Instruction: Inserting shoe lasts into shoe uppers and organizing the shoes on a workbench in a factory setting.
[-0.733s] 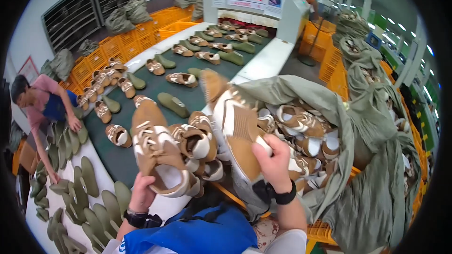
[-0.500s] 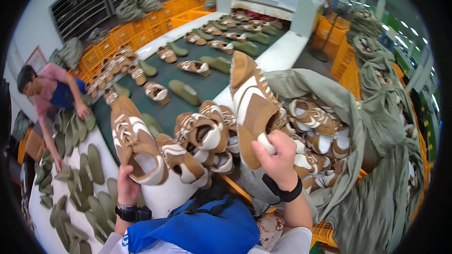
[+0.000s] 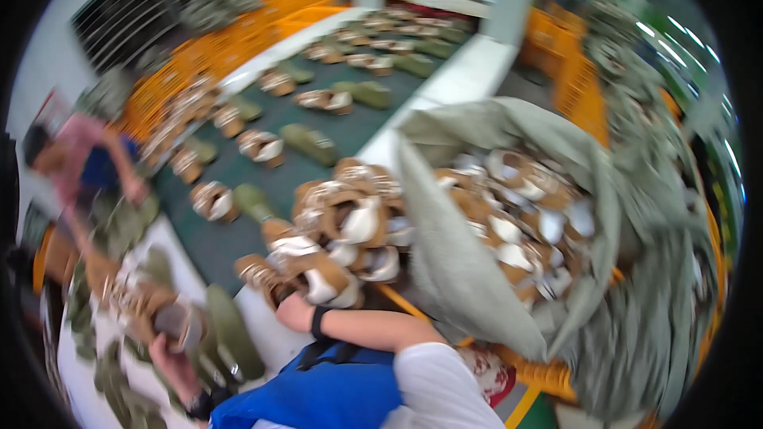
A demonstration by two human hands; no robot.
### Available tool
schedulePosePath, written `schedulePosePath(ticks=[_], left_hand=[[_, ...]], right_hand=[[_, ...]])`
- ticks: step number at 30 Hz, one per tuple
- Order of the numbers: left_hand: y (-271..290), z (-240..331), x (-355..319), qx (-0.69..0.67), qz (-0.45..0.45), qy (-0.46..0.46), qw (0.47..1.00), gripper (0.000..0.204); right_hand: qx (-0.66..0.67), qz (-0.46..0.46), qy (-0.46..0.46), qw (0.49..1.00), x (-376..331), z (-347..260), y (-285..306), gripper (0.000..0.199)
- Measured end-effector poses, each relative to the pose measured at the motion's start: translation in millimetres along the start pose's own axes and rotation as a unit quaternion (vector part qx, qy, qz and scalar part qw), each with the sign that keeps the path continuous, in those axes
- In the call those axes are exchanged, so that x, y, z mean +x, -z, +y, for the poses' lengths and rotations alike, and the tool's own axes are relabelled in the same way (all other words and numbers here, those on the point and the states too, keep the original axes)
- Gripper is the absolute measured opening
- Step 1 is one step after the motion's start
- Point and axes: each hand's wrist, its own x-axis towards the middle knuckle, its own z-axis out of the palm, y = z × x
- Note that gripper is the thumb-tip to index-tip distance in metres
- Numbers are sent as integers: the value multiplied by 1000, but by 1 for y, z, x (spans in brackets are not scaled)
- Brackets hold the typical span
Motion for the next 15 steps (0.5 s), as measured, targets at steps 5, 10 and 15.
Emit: schedulePosePath(ticks=[5,10,15], left_hand=[[-6,-20,8,41,-88,45,994,46],[-97,-22,-10,67,-98,99,988,31],[-113,-50,-2,62,-195,87,975,49]], right_hand=[[241,27,101,965,-50,28,85,24],[205,322,-220,898,-206,126,195,22],[-16,-65,-602,796,-367,197,102,63]])
